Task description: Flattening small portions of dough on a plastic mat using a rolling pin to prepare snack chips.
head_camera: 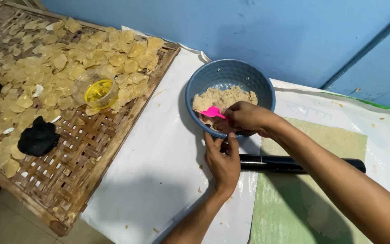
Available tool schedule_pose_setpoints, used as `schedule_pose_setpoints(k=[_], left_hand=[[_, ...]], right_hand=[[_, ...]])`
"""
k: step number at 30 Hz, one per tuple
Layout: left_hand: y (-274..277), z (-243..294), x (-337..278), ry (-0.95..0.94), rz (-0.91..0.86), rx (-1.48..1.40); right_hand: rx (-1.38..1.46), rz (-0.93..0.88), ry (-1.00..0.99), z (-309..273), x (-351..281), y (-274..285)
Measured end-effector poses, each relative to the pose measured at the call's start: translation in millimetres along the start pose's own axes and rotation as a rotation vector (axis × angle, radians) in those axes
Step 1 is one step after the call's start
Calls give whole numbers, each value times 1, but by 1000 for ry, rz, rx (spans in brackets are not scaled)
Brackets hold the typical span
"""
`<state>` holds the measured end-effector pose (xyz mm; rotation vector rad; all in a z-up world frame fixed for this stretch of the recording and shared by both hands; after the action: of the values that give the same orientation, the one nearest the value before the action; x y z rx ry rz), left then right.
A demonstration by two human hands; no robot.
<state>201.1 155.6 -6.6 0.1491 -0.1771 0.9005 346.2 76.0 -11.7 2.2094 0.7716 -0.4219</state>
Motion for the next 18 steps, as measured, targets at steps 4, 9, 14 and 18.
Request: schedule_pose_setpoints(k=[4, 9, 14, 18], left_hand=[[1, 6, 0, -32, 10, -28], [2, 8, -3, -36, 5, -42], [-1, 5, -3, -36, -16, -26], [0, 6, -5, -47, -6, -43]], right_hand=[[-626, 155, 19, -9, -5, 25], [-782, 306, 119, -22, -36, 57], [-825, 523, 391, -24, -28, 71], [-1014, 755, 758, -61, -52, 49]])
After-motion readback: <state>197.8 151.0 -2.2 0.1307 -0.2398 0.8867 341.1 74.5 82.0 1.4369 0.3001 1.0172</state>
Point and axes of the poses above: each hand's wrist, its own x-axis towards the middle knuckle, its own y-axis out of the back of the hand, z = x × y, the point moved 10 cm from there along x, towards the middle knuckle, and after that the axes turned 4 degrees about -x, right-handed, at the moved point
